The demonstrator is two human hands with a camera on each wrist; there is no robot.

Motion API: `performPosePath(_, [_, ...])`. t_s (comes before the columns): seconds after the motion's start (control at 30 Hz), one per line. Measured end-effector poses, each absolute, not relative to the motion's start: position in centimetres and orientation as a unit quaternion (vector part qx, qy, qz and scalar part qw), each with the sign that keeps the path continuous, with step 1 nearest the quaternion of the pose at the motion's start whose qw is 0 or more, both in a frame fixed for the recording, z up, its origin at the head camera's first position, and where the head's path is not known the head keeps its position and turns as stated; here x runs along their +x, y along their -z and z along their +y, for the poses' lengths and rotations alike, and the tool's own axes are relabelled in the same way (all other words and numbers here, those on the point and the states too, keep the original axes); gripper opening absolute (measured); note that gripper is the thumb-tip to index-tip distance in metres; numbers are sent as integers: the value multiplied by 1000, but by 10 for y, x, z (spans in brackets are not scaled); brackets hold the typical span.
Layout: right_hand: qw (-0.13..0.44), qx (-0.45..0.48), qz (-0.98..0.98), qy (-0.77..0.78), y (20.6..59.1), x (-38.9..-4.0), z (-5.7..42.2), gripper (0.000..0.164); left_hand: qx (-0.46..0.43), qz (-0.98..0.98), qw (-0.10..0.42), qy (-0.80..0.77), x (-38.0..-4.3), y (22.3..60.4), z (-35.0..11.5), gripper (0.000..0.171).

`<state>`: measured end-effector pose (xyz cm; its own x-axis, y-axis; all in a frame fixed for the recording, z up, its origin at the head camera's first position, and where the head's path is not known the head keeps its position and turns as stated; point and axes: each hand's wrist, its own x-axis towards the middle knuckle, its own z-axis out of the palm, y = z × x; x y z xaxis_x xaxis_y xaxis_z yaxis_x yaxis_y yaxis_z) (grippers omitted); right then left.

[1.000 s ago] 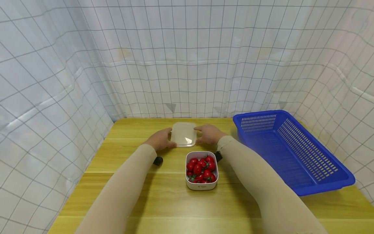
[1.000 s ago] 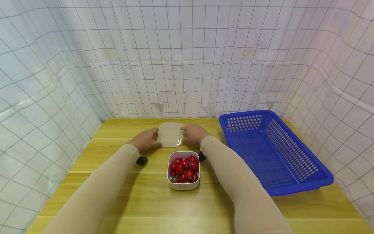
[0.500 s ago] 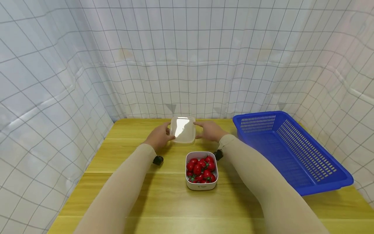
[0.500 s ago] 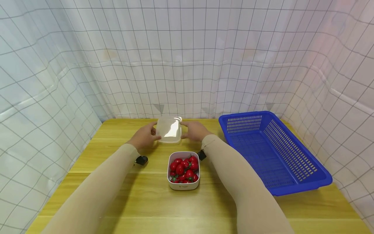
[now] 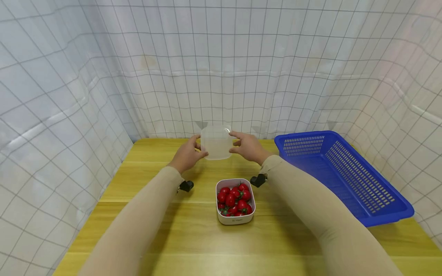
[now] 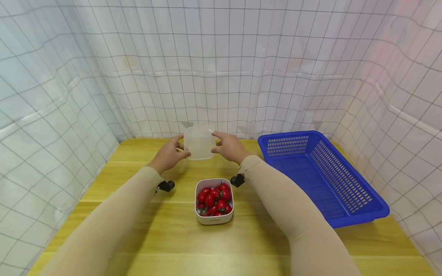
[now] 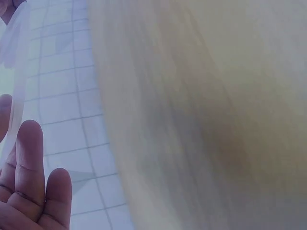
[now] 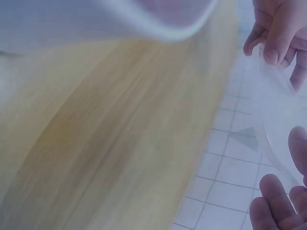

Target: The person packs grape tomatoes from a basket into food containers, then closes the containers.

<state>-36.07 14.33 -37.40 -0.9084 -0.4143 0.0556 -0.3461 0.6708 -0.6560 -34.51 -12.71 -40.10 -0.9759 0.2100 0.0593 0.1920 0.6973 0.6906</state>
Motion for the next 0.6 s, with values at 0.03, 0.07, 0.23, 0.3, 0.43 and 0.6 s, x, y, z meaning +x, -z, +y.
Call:
performPosePath(0.03, [51, -202, 910, 358, 371, -359, 144, 72, 111, 920, 13, -376, -343, 398, -126, 85])
performPosePath(0.07, [52, -196, 908, 365, 368, -357, 144, 72, 114, 919, 12, -377, -342, 396, -126, 86])
performPosePath(0.23, [45, -183, 906, 380, 355, -347, 148, 71, 130, 914, 4, -384, -333, 383, -124, 85])
performPosePath(0.3, [40, -184, 904, 385, 350, -343, 151, 71, 137, 911, 3, -389, -331, 380, -123, 86])
performPosePath(0.43, [29, -192, 901, 389, 343, -333, 156, 74, 152, 905, 7, -398, -325, 376, -122, 87])
performPosePath(0.6, [21, -210, 898, 387, 340, -323, 161, 79, 166, 898, 10, -407, -317, 369, -121, 88])
